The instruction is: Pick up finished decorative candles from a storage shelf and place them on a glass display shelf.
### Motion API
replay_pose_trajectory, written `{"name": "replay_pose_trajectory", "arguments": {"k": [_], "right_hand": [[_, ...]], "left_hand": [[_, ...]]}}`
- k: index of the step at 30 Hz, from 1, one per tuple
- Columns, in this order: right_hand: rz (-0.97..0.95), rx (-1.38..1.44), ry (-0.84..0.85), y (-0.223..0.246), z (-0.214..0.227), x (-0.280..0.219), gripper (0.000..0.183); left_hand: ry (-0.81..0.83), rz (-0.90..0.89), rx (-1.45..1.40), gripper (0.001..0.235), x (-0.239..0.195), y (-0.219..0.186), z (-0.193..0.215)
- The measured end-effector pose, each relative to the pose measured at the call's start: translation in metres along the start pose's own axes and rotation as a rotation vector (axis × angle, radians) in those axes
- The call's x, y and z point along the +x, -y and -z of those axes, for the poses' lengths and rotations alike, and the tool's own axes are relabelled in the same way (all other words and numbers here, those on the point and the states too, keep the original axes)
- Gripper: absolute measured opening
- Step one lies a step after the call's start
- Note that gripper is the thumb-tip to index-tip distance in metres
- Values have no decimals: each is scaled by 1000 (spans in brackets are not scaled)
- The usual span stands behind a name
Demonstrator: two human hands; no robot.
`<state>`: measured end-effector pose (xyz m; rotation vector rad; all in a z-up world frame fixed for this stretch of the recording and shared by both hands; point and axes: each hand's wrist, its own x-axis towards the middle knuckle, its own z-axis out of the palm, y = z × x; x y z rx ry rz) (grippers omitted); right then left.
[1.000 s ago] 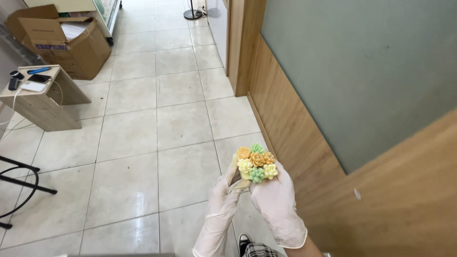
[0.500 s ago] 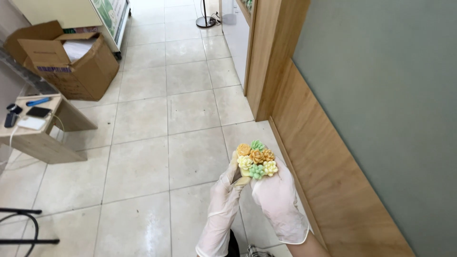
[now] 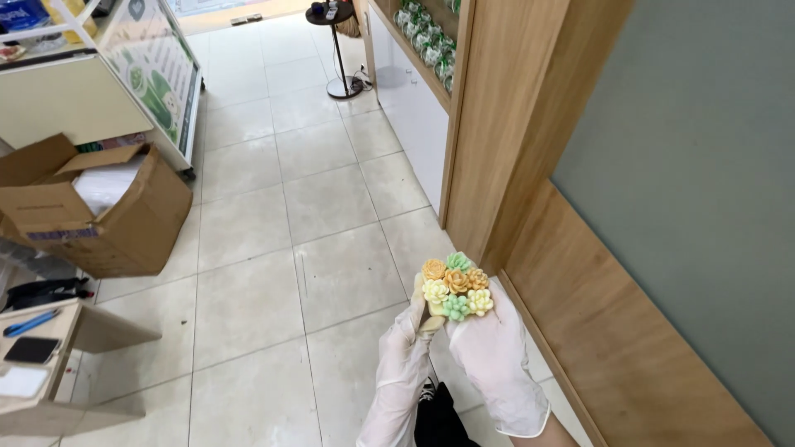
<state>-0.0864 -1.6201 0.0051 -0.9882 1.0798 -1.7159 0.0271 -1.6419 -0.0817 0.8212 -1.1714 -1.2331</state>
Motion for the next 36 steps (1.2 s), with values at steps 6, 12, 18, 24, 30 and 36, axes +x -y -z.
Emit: {"name": "replay_pose_trajectory", "arguments": {"k": [6,12,18,24,30,36], "right_hand": [[54,-149,0,-34,-56,172,53],[80,-132,-14,-52,-109,325,53],[-32,315,-74,-95,-145,465,44],[-235,844,-245,-121,-209,618,46],[-146,854,-285,-161,-241,763,46],[-22,807,-296,-182,-266,892,47]], "left_hand": [[-21,27,48,44,180,21,20],[-23,-87,131,43,346,70,45],[38,-14,17,39,493,82,62],[95,15,53,38,665,107,86],[211,6,307,34,826,87,100],[332,-58,256,54,969,116,97]]}}
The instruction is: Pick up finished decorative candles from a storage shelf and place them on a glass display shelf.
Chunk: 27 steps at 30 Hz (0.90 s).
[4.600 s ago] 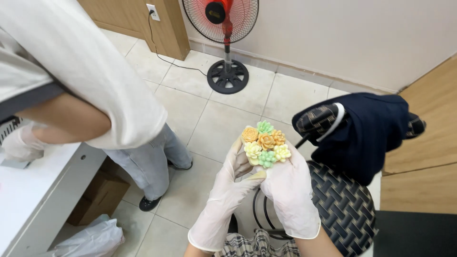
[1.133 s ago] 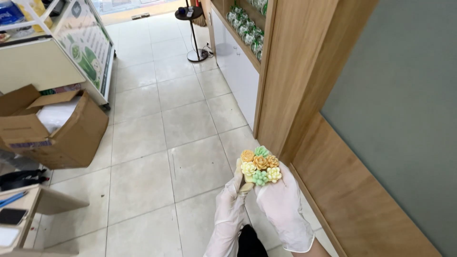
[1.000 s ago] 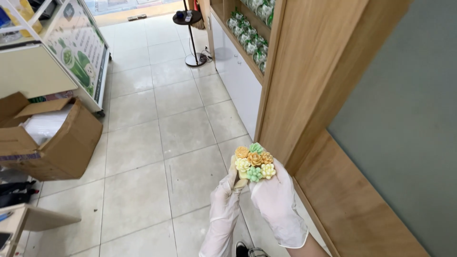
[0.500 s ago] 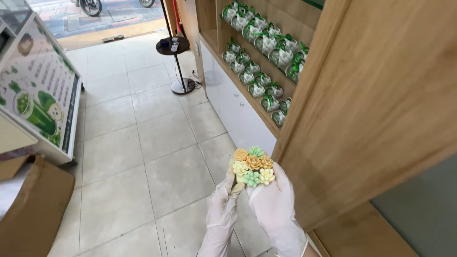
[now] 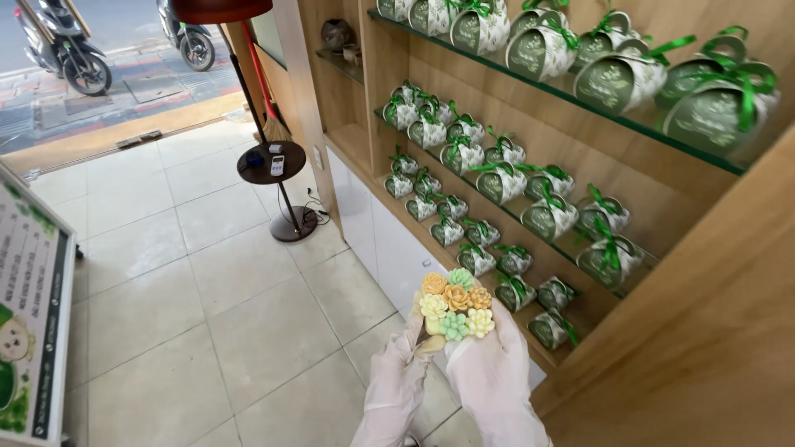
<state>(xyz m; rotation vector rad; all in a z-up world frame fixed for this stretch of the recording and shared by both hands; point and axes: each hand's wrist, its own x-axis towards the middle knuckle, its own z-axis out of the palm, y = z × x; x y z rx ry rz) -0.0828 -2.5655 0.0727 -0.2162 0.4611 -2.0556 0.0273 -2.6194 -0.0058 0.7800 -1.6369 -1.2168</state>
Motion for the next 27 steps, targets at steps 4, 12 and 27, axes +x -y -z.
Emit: {"name": "replay_pose_trajectory", "arguments": {"k": [4,12,27], "right_hand": [[124,-98,8,-24,-13,86,46],[198,-133,96,-44,-68,249,46],[428,0,480,-97,-211,461,50]], "left_hand": [[9,-177,-115,49,90,32,13],[83,-355,91,51,286,54,43],[255,-645,-71,57,607,70,80]]}}
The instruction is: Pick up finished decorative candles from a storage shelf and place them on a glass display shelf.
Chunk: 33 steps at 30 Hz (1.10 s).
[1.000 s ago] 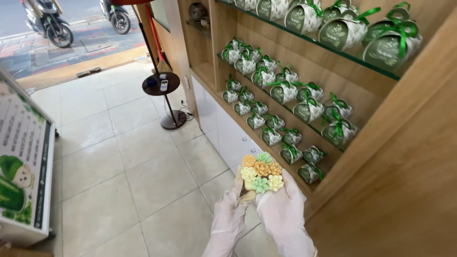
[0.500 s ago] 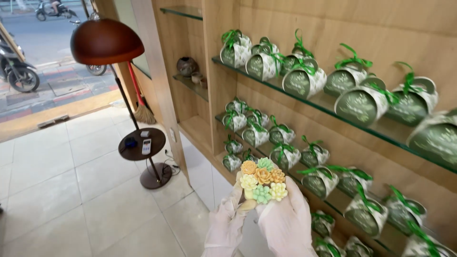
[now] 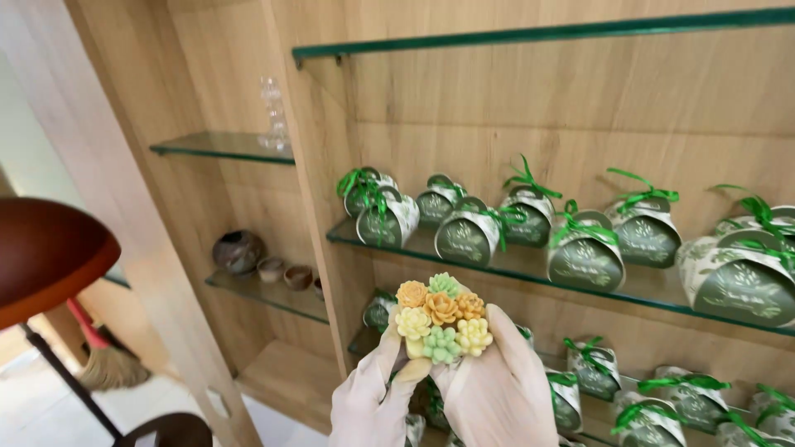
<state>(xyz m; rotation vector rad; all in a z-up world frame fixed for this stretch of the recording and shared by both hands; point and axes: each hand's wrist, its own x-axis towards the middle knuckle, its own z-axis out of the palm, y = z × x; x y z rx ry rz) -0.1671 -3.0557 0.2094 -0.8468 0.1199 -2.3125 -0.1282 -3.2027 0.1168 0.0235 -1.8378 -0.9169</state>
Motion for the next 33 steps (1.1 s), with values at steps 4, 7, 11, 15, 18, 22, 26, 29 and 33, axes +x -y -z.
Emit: {"name": "replay_pose_trajectory", "arguments": {"k": [4,7,11,15,18,22,26,29,33], "right_hand": [[95,-81,-13,-28,-31,45,50],[179,-145,8,-44,-49,78,44],[270,-228,31,-57,-72,112,40],[326,-336,-23,-59,-101,140,40],[317,-399,34,-52,-113,165,38],[280,-494,177,-35,-120,202,37],[249,-529,213,-20,-123,245,39],[189,-500,191,-16,-126,270,47],[156,-491,152,-13,-117,300,56]], "left_hand": [[86,90,-123,64,72,-16,42],[154,131,-157,66,120,-13,61],[239,201,-239,68,174,-24,79],[228,175,-454,57,215,-34,85],[187,82,-441,55,246,-33,78],[70,-136,-465,49,288,-27,67],[33,-148,-408,48,326,-41,81],[30,-152,-535,46,346,-36,78],[18,-132,-641,44,360,-19,67]]}}
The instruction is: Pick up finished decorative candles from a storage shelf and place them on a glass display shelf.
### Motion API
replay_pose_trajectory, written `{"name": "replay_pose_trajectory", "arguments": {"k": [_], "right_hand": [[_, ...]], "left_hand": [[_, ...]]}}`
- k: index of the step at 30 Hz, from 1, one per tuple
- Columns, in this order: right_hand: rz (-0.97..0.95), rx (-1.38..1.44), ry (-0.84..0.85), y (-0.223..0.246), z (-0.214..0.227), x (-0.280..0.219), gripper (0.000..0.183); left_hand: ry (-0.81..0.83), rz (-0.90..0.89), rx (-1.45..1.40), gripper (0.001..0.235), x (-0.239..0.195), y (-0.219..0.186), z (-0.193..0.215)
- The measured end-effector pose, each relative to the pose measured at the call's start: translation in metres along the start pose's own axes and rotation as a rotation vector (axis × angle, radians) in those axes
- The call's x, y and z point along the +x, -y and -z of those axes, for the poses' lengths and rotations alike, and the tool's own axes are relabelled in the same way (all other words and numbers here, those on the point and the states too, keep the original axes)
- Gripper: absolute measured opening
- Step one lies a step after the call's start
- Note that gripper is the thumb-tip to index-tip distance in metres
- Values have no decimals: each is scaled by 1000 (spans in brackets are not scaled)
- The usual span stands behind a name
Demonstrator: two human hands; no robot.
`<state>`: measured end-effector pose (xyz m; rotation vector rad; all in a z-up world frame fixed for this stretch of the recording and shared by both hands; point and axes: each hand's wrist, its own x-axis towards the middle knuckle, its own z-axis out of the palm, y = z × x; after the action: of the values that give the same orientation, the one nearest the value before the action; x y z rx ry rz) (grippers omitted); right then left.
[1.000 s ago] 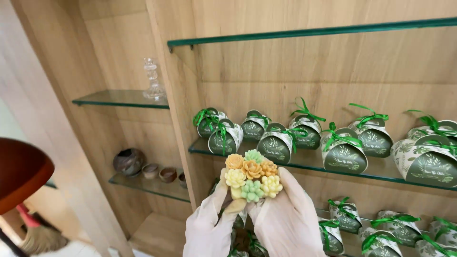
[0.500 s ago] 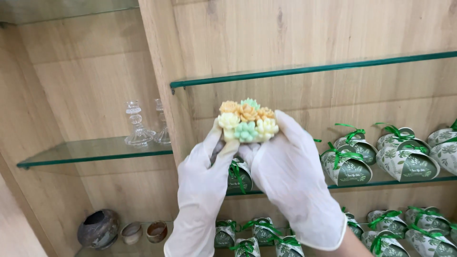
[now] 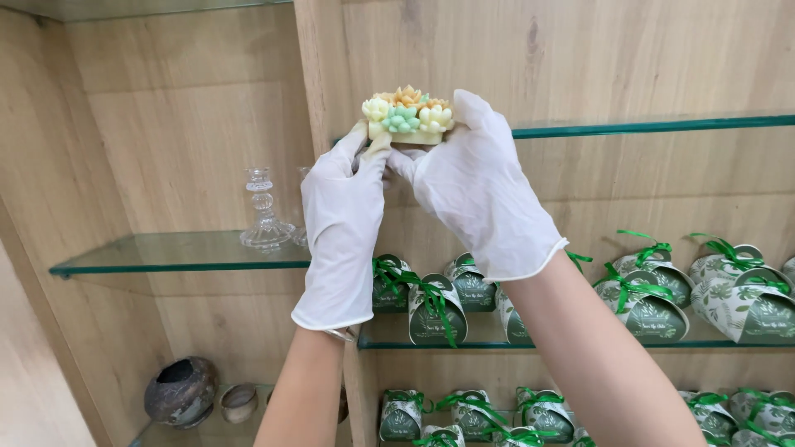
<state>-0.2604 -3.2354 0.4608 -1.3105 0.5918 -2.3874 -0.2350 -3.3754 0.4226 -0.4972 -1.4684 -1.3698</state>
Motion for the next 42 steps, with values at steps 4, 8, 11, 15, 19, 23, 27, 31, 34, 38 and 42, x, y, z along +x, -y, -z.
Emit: {"name": "replay_pose_trajectory", "arguments": {"k": [4,8,11,15,19,23,27,31,34,38,42], "right_hand": [[2,-32,-108,-8,11,23,60],[-47,-89,-219,-3,13,33,65],[-142,-192,-196,5,26,42,73],[-207,-397,-94,11,41,48,84],[-277,-542,-110,20,43,57,94],[-354,-590,-191,27,38,60,95],[-343,-711,-107,32,50,58,91],[-332,-656,-64,33,54,63,88],[-351,-546,-62,35,54,59,90],[-299,-528,-9,27,30,23,87],[-189,-528,-15,9,0,-22,83]], "left_hand": [[-71,81,262,36,-4,-21,4],[-66,69,159,35,0,-8,3],[-86,53,178,37,2,-4,1],[-106,152,134,34,7,5,-2],[-179,82,283,30,8,11,-4],[-227,8,394,28,11,18,-7],[-215,61,383,28,11,18,-10],[-263,15,636,42,14,19,-12],[-167,164,501,44,13,4,-9],[-205,75,559,41,20,15,-9],[-161,100,512,41,21,13,-11]]}}
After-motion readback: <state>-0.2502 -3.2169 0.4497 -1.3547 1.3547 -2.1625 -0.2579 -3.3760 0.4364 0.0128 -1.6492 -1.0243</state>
